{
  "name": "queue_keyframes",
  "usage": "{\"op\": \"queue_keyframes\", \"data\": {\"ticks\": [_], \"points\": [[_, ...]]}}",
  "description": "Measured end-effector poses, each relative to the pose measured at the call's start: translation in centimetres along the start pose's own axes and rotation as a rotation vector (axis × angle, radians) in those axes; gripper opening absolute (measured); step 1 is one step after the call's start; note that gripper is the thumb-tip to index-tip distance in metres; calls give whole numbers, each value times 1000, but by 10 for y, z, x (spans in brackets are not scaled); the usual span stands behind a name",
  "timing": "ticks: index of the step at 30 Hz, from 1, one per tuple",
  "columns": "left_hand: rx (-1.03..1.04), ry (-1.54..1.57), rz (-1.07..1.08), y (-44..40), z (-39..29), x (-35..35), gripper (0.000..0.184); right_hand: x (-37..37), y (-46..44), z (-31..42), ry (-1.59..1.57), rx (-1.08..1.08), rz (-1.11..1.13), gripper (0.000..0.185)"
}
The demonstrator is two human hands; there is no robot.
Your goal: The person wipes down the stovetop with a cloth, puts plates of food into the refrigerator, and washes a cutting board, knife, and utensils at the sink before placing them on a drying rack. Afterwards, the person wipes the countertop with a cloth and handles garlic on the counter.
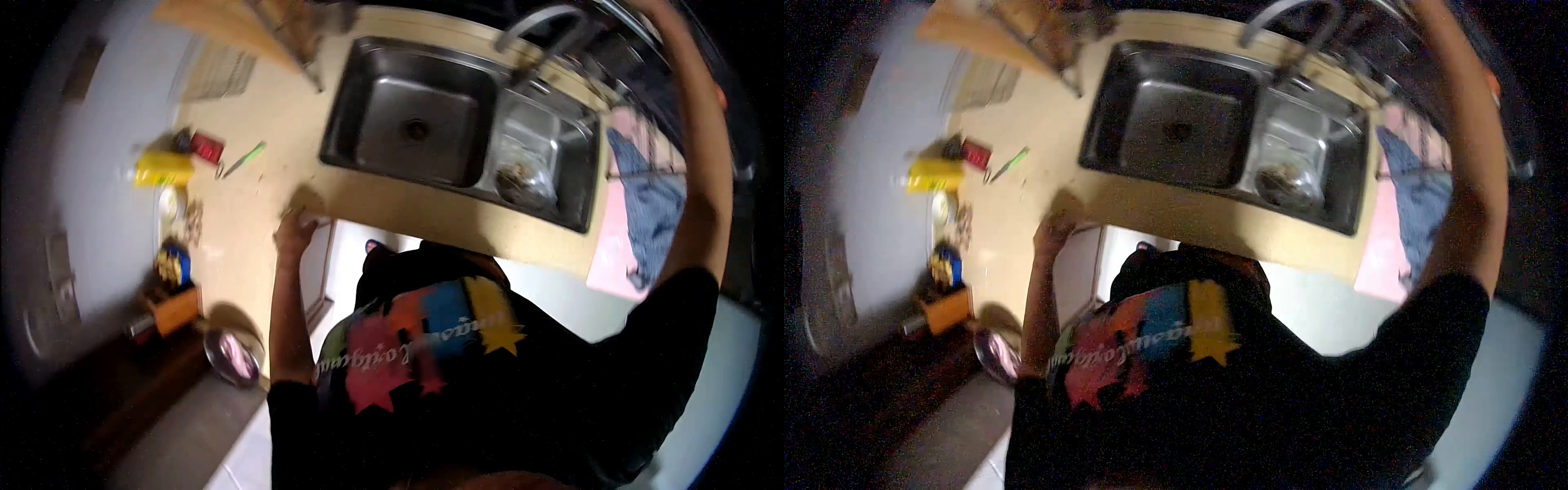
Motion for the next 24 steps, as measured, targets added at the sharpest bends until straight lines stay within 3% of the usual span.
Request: {"op": "queue_keyframes", "data": {"ticks": [2,4,6,7,9,10,12,13,15,16,17,18,19,21,22,24], "points": [[-134,25,81,-3,-16,-8,49,0,-7,-1,-31,-141,-76,60],[-127,-9,75,-4,-17,-8,50,32,-25,-64,-193,-144,-185,50],[-225,-103,219,-7,-25,-14,51,37,-27,-73,-87,-17,-181,48],[-268,-96,205,-6,-21,-14,51,34,-35,-78,108,-148,-207,44],[-252,-29,170,-2,-19,-13,51,41,-39,-108,-124,48,-114,38],[-288,-24,157,0,-6,-9,51,20,-18,-90,411,-420,-317,36],[-308,19,107,6,16,6,44,-55,32,70,105,-545,-683,32],[-431,-34,224,12,2,-20,44,-60,47,98,12,-614,-776,28],[-449,-2,160,21,20,-18,44,2,58,55,-462,-282,-496,33],[-438,19,109,23,29,-18,43,36,61,78,-629,-420,-342,31],[-454,25,103,26,38,-17,43,78,62,121,-799,-157,-121,27],[-474,-6,99,29,48,-18,43,75,77,220,-156,-748,-239,21],[-489,-40,96,30,59,-19,42,117,65,256,-516,-623,-11,19],[-460,42,38,34,83,-8,40,189,54,326,-597,-829,-31,18],[-425,120,-20,37,93,-9,39,223,43,359,-669,-769,119,20],[-449,131,25,40,97,-34,38,298,18,414,-801,-728,107,23]]}}
Point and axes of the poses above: each hand's wrist, its own y-axis away from the middle knuckle, its own x-axis out of the palm, z = x × y, the point moved 7 cm from there along -y, towards the middle knuckle, and after that the axes turned 7 degrees about -z, right-handed, at the moved point
